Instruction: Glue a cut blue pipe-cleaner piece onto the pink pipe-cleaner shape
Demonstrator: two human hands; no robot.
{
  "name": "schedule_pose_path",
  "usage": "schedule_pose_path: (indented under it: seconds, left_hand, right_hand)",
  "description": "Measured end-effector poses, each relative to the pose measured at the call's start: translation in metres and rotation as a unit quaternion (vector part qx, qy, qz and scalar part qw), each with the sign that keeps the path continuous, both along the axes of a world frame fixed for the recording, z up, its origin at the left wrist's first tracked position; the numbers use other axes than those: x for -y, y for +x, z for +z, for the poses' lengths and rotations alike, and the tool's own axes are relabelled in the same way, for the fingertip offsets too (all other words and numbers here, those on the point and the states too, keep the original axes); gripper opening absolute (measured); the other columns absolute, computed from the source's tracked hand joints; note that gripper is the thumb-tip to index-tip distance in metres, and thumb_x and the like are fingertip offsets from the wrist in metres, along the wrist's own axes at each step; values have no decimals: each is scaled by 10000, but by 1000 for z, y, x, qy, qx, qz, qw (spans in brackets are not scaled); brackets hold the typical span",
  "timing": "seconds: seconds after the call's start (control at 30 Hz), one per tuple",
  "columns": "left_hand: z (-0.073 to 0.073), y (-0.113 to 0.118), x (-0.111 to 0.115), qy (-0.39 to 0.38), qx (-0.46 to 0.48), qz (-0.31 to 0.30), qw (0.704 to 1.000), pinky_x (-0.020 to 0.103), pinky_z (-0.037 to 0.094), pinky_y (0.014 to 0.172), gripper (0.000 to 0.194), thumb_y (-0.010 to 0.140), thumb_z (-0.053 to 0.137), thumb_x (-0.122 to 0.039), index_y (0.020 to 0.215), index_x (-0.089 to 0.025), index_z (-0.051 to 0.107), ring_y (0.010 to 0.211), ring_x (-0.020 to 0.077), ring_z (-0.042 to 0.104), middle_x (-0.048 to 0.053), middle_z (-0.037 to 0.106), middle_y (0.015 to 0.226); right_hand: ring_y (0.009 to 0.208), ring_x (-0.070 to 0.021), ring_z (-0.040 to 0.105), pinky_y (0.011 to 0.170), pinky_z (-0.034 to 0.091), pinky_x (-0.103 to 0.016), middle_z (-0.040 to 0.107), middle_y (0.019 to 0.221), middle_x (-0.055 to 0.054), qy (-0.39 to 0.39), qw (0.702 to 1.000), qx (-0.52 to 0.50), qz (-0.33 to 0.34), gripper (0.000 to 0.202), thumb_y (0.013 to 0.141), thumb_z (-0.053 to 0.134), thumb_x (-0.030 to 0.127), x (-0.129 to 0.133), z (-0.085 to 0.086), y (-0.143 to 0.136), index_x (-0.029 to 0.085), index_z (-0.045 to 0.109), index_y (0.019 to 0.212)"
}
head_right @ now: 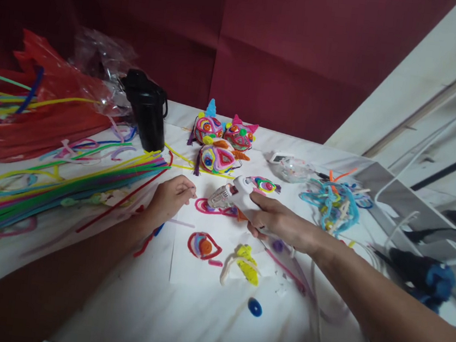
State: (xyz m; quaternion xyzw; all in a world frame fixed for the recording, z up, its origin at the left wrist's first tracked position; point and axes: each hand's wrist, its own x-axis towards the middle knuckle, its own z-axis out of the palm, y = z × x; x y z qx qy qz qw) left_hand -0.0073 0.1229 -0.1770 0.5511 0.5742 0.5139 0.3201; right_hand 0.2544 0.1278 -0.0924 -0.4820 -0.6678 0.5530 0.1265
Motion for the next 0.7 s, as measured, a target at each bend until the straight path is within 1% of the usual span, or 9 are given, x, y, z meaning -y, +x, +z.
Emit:
schedule_pose_path:
  seconds: [0.17,0.3,0.37,0.47,0.6,0.7]
  left_hand:
    - [-3,-1,-1,5,-10,4,1000,247,458,586,44,745,606,-199,708,-222,602,614,162,646,-9,686,638]
    - [-3,-1,-1,8,-15,3,1000,251,458,585,46,748,608,-203,707,-222,598,599,162,640,-13,673,626]
    - [-3,-1,0,6,-14,2,1000,254,458,585,39,749,605,-215,712,-223,598,604,165,642,-10,673,631]
    - [-4,-1,0,5,-15,0,1000,260,461,585,33,749,597,-236,718,-225,597,606,169,641,-4,678,648]
    - [-3,-2,0,4,-20,4,1000,264,468,592,38,745,600,-259,725,-226,600,604,168,642,-1,697,670]
    - [-1,-3,0,1,-29,3,1000,267,469,593,47,748,601,-270,728,-227,605,606,172,648,2,710,674]
  right_hand:
    - [557,-154,447,531,316,-307,577,617,19,12,1000,11,0,251,693,638,376,-1,0,0,207,590,872]
    - [573,-143,434,552,331,-300,558,610,20,14,1000,18,7,157,676,635,338,-1,3,-1,219,547,729]
    - [577,-139,431,559,338,-297,552,610,22,9,1000,20,5,149,663,628,318,-1,5,-3,226,516,692]
    - [558,-135,414,543,329,-294,532,588,32,6,1000,23,0,154,646,617,312,0,9,-6,235,489,684]
    - [537,-133,397,522,315,-291,506,574,38,11,999,43,0,143,619,601,310,0,12,-10,237,492,675]
    - [558,-155,428,531,343,-300,512,589,33,14,998,56,-16,160,599,600,293,-1,13,-11,246,531,735]
